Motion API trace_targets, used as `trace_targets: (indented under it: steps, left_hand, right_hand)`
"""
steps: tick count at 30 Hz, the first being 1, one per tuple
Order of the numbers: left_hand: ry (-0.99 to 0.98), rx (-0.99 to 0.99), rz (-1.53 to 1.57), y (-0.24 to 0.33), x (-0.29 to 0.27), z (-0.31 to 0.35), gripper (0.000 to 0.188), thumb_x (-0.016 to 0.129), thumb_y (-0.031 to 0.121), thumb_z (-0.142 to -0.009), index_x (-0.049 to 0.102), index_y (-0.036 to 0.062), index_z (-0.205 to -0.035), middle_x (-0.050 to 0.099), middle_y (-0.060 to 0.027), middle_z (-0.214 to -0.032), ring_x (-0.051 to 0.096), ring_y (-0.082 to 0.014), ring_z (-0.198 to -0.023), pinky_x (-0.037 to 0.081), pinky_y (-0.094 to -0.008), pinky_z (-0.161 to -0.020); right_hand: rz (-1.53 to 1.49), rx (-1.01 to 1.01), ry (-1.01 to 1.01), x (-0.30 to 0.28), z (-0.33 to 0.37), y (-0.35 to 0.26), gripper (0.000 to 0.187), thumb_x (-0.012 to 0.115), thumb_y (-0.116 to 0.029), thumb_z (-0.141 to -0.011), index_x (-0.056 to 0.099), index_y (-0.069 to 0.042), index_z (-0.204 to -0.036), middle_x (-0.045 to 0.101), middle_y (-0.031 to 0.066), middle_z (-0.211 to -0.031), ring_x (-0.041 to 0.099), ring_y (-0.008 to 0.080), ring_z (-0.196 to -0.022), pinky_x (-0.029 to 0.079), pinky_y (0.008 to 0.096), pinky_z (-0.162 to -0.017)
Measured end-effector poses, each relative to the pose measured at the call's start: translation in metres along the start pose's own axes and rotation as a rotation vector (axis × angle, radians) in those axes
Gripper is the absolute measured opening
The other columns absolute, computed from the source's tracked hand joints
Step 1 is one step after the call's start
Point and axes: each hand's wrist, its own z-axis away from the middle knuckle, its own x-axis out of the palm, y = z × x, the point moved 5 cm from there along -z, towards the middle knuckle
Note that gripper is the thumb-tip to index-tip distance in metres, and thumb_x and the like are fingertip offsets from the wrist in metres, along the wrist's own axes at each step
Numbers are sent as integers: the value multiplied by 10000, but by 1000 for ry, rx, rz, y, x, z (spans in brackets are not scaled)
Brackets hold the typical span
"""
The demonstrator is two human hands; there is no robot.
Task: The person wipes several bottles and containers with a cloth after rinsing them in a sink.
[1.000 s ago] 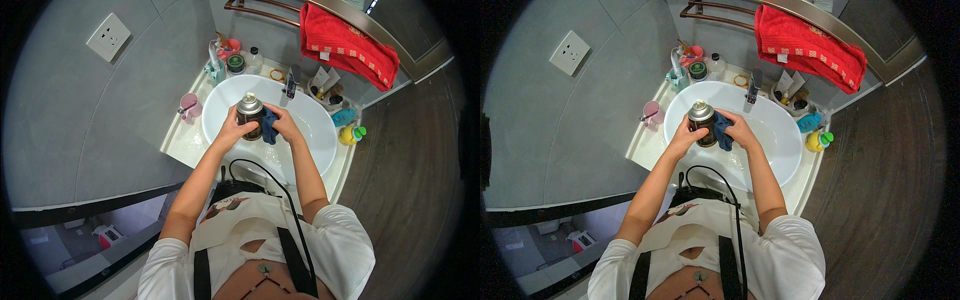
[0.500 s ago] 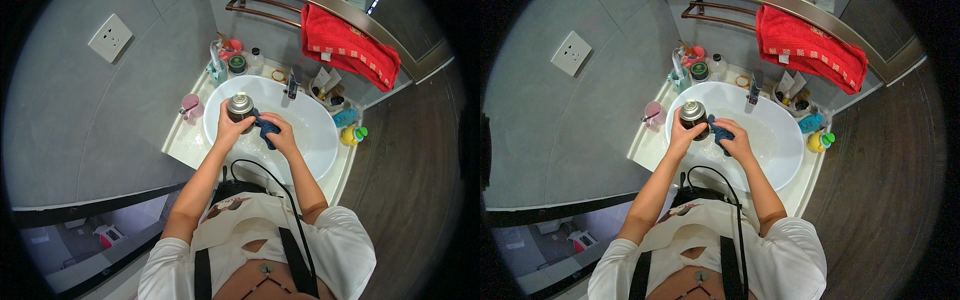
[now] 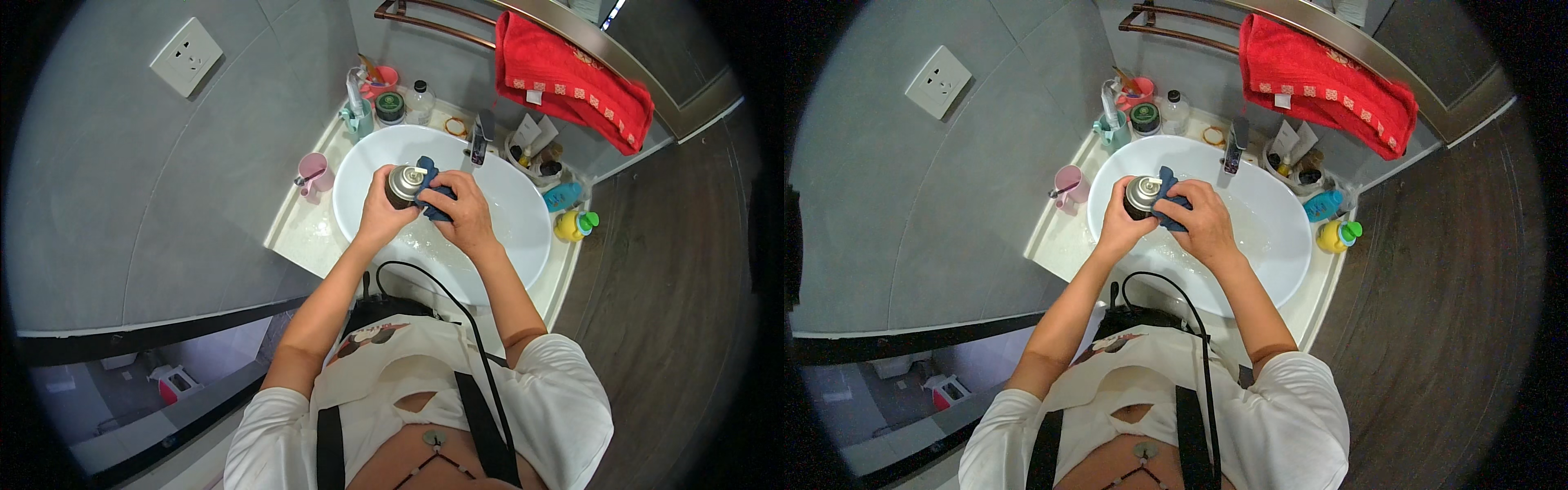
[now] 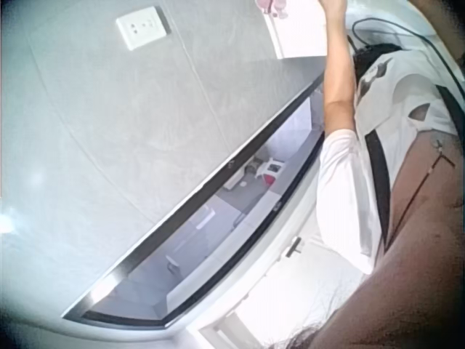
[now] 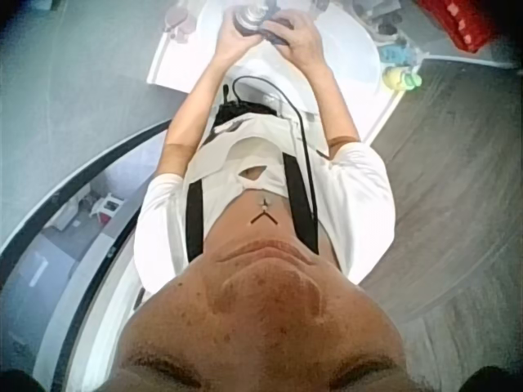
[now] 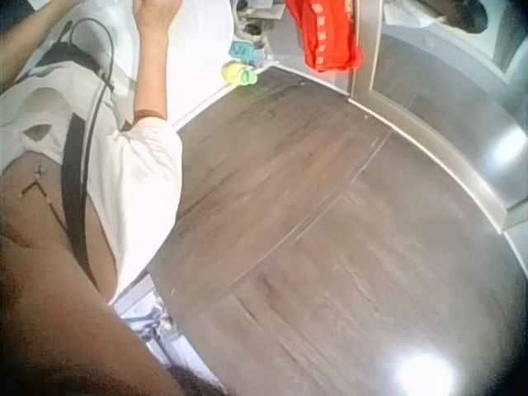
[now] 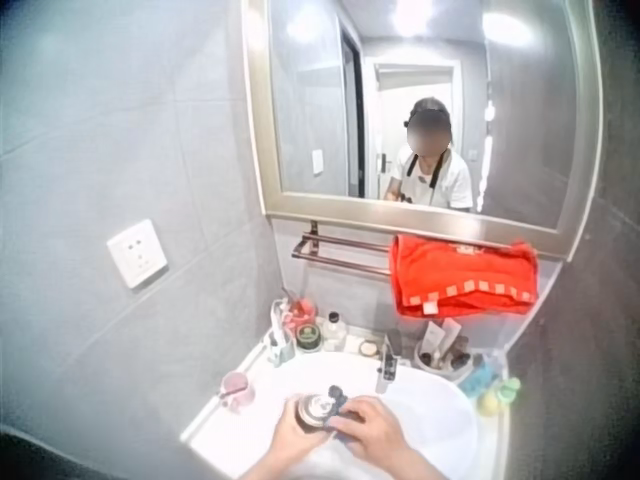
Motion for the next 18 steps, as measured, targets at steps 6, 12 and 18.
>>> trace_targets:
  steps: [6, 12, 18]
  left_hand:
    - [-141, -74, 73, -5, 3, 7, 659, 723, 74, -601, 386, 48, -1167, 511, -58, -1038, 502, -143, -974, 407, -264, -841]
    - [-255, -41, 76, 0, 18, 16, 690, 743, 93, -603, 385, 41, -1190, 499, -73, -1073, 487, -163, -1027, 392, -286, -874]
    - [-219, -177, 347, -2, 19, 11, 752, 733, 62, -625, 330, 60, -1260, 489, -54, -1105, 470, -167, -1060, 380, -298, -912]
  right_hand:
    - [-143, 174, 26, 9, 10, 33, 384, 620, 27, -551, 627, -140, -896, 550, 50, -973, 515, 274, -928, 439, 357, -799]
    - [-129, 263, -126, 28, 15, 56, 407, 601, 43, -584, 618, -130, -952, 528, 57, -1034, 504, 272, -971, 433, 356, -825]
    - [-90, 445, -386, 81, 75, 97, 432, 611, 8, -609, 593, -138, -1015, 521, 83, -1062, 503, 285, -996, 436, 353, -847]
